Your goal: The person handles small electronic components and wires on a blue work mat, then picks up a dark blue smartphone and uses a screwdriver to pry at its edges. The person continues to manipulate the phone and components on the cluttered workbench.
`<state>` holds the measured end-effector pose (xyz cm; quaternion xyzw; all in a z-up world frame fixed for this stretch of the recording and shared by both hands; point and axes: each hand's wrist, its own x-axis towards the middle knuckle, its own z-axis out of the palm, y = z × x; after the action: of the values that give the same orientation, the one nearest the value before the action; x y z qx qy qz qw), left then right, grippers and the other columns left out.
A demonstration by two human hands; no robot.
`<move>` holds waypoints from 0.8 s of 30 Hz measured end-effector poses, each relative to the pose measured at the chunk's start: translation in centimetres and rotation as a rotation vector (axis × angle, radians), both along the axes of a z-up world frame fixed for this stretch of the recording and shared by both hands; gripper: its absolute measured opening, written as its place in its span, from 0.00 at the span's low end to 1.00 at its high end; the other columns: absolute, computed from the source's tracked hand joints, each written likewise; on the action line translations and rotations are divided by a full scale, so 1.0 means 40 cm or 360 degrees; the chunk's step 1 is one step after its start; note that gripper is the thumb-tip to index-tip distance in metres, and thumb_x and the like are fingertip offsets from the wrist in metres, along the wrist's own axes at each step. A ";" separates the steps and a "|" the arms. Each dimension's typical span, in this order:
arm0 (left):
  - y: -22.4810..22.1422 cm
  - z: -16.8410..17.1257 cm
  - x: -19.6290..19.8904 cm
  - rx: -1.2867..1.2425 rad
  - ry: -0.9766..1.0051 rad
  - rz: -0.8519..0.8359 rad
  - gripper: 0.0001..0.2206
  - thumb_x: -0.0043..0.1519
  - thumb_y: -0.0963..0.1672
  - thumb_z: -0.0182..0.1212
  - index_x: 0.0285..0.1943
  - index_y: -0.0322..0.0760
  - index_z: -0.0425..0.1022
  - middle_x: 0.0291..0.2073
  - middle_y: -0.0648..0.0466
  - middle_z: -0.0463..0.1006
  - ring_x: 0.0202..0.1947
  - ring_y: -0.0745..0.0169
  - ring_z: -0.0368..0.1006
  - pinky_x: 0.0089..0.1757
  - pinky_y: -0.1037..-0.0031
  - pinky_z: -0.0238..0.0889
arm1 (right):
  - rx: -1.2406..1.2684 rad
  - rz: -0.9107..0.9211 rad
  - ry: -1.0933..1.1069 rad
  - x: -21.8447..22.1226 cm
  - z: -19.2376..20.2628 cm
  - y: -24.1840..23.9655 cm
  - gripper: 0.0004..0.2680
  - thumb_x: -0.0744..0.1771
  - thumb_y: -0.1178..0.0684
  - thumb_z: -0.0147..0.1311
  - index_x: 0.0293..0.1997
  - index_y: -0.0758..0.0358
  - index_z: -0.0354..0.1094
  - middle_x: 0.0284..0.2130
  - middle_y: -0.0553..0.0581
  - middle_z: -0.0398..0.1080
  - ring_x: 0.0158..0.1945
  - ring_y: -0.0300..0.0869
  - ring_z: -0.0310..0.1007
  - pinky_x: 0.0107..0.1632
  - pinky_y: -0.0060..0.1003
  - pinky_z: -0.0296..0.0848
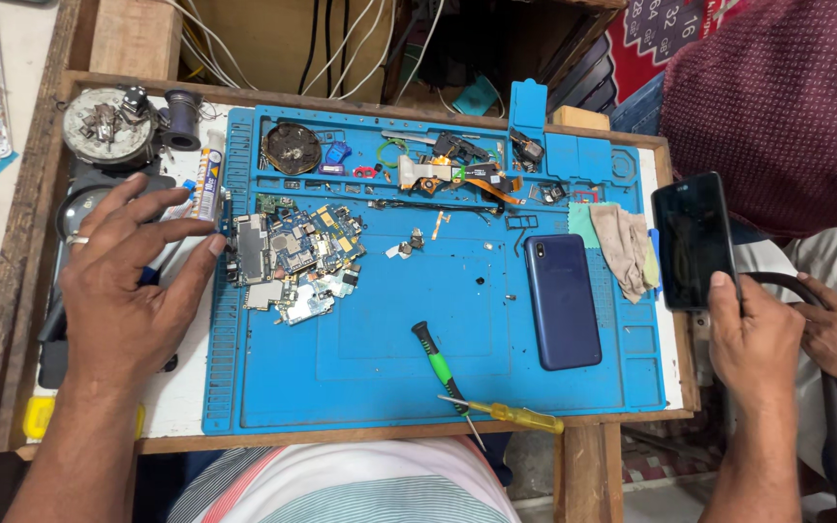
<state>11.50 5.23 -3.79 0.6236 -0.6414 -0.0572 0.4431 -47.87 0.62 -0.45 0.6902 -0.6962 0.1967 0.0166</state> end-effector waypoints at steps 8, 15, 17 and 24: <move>0.001 0.002 -0.002 0.0031 -0.0028 0.0004 0.06 0.65 0.43 0.73 0.49 0.40 0.83 0.55 0.49 0.80 0.69 0.45 0.70 0.66 0.60 0.61 | -0.0102 0.0112 -0.0461 -0.043 0.005 0.032 0.16 0.79 0.48 0.47 0.40 0.74 0.66 0.22 0.50 0.61 0.29 0.32 0.56 0.34 0.33 0.58; -0.001 0.016 -0.008 0.0003 0.0015 0.0004 0.08 0.61 0.42 0.72 0.48 0.40 0.82 0.55 0.47 0.80 0.68 0.42 0.70 0.66 0.57 0.61 | -0.0185 -0.0017 -0.0486 0.000 0.066 0.048 0.15 0.76 0.48 0.48 0.43 0.74 0.70 0.22 0.53 0.59 0.28 0.35 0.55 0.34 0.31 0.57; 0.000 0.015 -0.007 0.0013 0.0008 0.0009 0.08 0.61 0.42 0.72 0.48 0.40 0.82 0.55 0.47 0.80 0.68 0.42 0.70 0.66 0.57 0.61 | -0.0256 0.0035 -0.0253 0.029 0.079 0.049 0.14 0.76 0.48 0.51 0.45 0.72 0.72 0.26 0.54 0.65 0.31 0.37 0.62 0.38 0.31 0.61; 0.000 0.009 -0.002 -0.0002 0.0023 -0.0020 0.07 0.63 0.42 0.72 0.48 0.40 0.82 0.54 0.47 0.80 0.67 0.44 0.71 0.67 0.57 0.60 | -0.0302 0.0234 0.0875 0.216 0.064 0.054 0.14 0.67 0.39 0.63 0.47 0.61 0.78 0.45 0.58 0.79 0.38 0.46 0.79 0.38 0.38 0.76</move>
<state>11.41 5.21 -3.42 0.6189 -0.6421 -0.0639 0.4479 -39.24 2.77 2.12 0.7615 -0.5923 0.0672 0.2545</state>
